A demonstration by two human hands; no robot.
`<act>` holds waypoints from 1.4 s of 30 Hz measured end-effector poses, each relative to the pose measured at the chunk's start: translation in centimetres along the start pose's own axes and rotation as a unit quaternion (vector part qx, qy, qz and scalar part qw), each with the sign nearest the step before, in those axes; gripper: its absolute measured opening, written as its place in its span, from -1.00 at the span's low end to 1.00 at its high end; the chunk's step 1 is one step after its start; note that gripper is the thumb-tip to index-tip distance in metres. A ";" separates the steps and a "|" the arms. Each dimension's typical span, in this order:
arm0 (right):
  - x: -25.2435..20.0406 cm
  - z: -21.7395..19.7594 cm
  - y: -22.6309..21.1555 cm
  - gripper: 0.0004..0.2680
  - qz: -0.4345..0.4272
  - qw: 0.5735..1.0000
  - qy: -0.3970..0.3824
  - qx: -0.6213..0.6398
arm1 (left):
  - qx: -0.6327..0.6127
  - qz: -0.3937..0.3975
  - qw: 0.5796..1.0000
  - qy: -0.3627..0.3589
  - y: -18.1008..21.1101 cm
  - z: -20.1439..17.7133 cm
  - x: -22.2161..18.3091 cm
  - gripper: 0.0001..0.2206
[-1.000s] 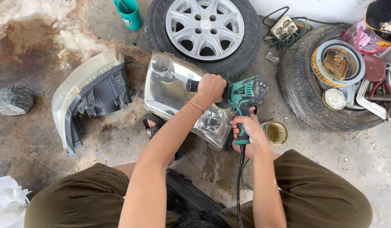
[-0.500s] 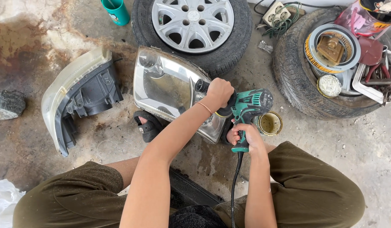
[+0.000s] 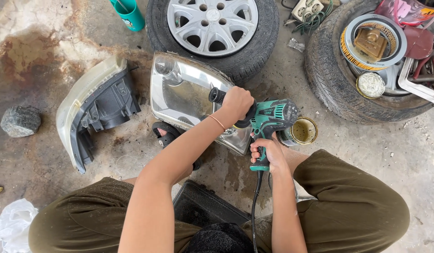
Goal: The person uses a power drill with a polishing attachment to polish the surface of a car headlight. The person holds the headlight steady with one hand while operating the drill with the other, moving the tool across the lens.
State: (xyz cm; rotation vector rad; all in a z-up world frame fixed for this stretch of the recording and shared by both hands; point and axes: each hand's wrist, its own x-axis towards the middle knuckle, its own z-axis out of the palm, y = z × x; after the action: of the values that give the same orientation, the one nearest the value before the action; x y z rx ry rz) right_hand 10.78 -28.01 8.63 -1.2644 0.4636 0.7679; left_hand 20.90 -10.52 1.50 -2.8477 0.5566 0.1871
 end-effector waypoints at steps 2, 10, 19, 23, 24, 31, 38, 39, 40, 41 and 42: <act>0.5 0.4 1.0 -0.73 -0.012 1.000 -0.001 0.003 | 0.007 -0.003 1.000 -0.004 -0.7 -0.4 -1.1 -0.88; -0.8 2.0 0.3 -0.70 -0.024 1.000 0.013 -0.014 | 0.000 -0.034 0.999 -0.021 -1.6 -0.4 -2.9 -0.87; -1.1 2.1 0.5 -0.72 -0.029 0.999 0.011 -0.009 | 0.001 -0.025 1.000 -0.009 -1.4 -0.2 -2.8 -0.87; -1.4 2.5 0.4 -0.73 -0.027 1.000 0.010 -0.006 | 0.012 -0.033 0.999 -0.016 -1.6 -0.5 -3.2 -0.87; -1.4 2.6 0.4 -0.74 -0.031 0.999 0.010 -0.007 | 0.014 -0.030 0.999 -0.015 -1.7 -0.4 -3.3 -0.87; -1.0 1.9 0.9 -0.78 -0.045 0.999 0.015 -0.016 | -0.001 -0.022 1.000 -0.013 -1.0 -0.3 -2.5 -0.87; 0.1 0.3 1.1 -0.72 -0.021 1.000 0.022 0.004 | 0.017 0.001 1.000 -0.003 0.2 0.9 0.2 -0.89; 0.2 0.2 1.0 -0.70 -0.015 1.000 0.025 0.007 | 0.012 0.010 1.000 -0.001 0.4 1.2 0.8 -0.89; 0.3 0.1 0.8 -0.70 -0.014 1.000 0.026 0.008 | 0.011 0.011 1.000 -0.001 0.6 1.5 1.3 -0.89; 0.3 -0.1 0.8 -0.70 -0.009 1.000 0.026 0.014 | 0.017 0.014 1.000 -0.001 1.0 1.9 1.8 -0.89; 0.3 -0.4 0.7 -0.69 -0.004 0.999 0.026 0.020 | 0.023 0.018 1.000 -0.001 1.4 2.3 2.3 -0.89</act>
State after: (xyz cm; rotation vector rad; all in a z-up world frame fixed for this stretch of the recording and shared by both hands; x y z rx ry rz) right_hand 10.51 -28.22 7.87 -1.2510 0.5134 0.7163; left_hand 22.33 -12.03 -1.41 -2.7949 0.6030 0.1822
